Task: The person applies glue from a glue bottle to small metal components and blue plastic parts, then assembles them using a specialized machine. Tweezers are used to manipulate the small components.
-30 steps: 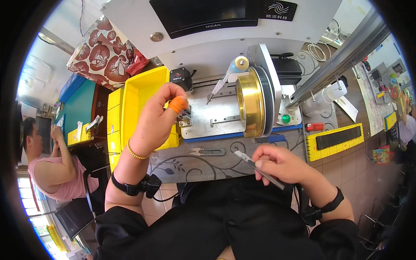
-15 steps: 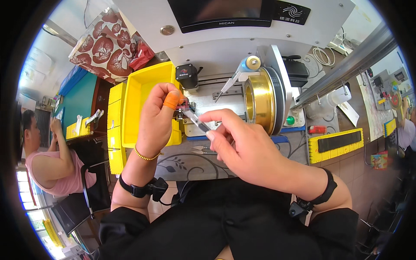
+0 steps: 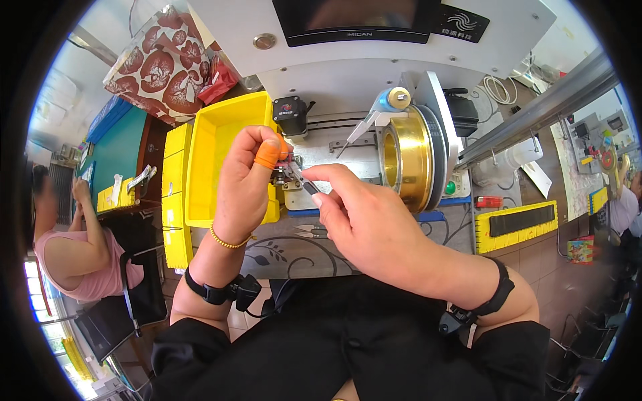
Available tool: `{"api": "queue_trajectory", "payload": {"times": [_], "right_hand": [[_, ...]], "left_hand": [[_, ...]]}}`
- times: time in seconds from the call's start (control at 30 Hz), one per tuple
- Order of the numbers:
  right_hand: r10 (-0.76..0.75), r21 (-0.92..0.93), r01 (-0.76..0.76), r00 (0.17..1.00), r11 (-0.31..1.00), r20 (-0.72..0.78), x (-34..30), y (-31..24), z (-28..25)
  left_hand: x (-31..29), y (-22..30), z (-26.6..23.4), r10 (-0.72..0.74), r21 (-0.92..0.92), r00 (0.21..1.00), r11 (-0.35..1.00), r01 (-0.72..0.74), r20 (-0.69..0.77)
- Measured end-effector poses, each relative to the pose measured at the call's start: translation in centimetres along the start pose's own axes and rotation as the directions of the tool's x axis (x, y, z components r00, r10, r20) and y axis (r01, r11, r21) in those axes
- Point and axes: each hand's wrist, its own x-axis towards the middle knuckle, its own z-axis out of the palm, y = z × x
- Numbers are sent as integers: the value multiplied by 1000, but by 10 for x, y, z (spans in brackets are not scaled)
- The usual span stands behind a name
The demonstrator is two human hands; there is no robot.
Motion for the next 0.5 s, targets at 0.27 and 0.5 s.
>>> {"api": "queue_trajectory", "payload": {"times": [0.27, 0.5], "right_hand": [[75, 62, -77, 996, 995, 41, 3, -7, -3], [90, 94, -94, 995, 991, 40, 3, -9, -4]], "left_hand": [[0, 1, 0, 6, 37, 1000, 999, -7, 30], [1, 0, 4, 39, 20, 999, 999, -39, -5]]}}
